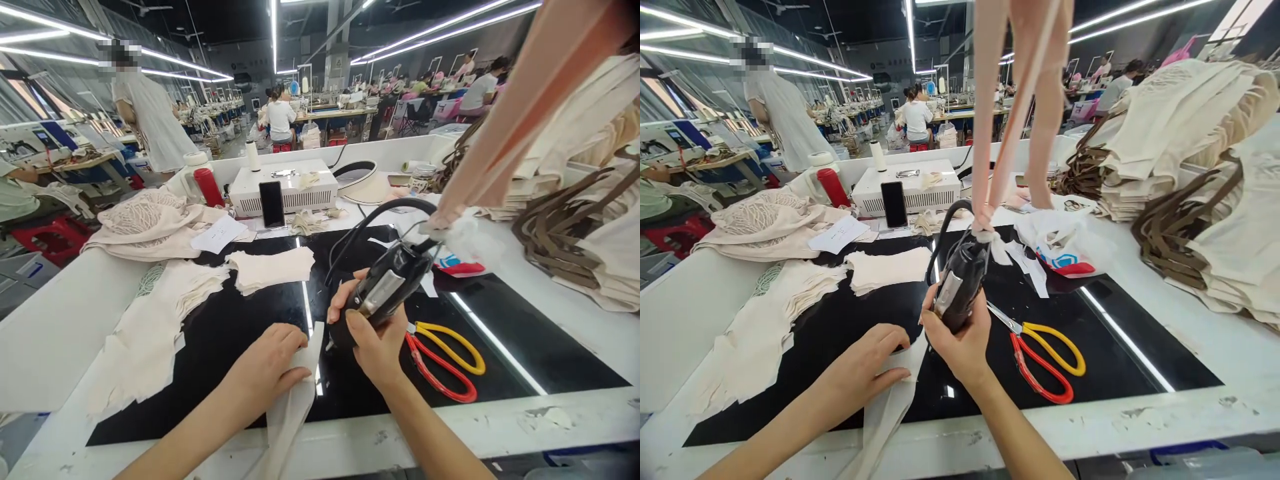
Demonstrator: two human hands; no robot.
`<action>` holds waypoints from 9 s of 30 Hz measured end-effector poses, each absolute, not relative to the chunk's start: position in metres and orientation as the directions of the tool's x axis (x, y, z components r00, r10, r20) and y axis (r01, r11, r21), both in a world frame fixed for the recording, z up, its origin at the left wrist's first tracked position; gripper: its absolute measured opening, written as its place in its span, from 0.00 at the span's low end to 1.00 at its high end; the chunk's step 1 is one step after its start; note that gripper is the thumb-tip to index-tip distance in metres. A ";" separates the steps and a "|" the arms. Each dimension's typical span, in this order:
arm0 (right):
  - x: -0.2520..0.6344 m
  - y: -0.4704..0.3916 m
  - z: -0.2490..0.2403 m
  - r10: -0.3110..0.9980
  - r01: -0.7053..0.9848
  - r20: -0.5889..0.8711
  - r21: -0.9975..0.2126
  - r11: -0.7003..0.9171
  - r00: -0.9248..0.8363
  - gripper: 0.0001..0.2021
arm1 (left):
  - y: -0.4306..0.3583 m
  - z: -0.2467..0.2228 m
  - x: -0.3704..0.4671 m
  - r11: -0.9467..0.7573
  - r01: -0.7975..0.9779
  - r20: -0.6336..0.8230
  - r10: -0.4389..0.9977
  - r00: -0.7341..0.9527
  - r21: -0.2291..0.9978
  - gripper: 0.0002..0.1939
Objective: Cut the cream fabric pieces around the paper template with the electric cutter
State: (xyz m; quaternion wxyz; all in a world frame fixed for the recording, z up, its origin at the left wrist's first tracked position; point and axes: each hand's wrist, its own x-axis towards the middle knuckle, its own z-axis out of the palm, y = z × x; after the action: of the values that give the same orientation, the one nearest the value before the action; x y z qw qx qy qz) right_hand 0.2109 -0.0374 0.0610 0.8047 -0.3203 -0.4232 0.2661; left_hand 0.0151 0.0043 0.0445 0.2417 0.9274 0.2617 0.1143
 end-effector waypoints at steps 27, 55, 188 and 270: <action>0.188 -0.024 0.047 0.766 -0.161 0.474 -0.796 0.584 0.433 0.15 | 0.032 0.030 0.024 -0.834 0.354 -0.065 0.362 0.930 0.424 0.28; 0.194 -0.032 0.053 0.769 -0.146 0.450 -0.814 0.562 0.454 0.13 | 0.035 0.040 0.027 -0.783 0.436 -0.180 0.398 0.899 0.443 0.21; 0.184 -0.012 0.063 0.735 -0.189 0.527 -0.743 0.642 0.426 0.19 | 0.014 -0.004 -0.008 -0.929 0.296 0.403 0.364 0.840 0.223 0.12; 0.204 -0.070 0.062 0.785 -0.261 0.482 -0.760 0.595 0.389 0.19 | -0.016 0.021 -0.003 -0.922 0.224 0.328 0.328 0.886 0.316 0.15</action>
State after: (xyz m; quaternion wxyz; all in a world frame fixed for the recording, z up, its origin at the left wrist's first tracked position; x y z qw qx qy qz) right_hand 0.2036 -0.0699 0.0624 0.7780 -0.2989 -0.4386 0.3361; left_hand -0.0033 -0.0164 0.0207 0.1358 0.9615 0.1436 0.1910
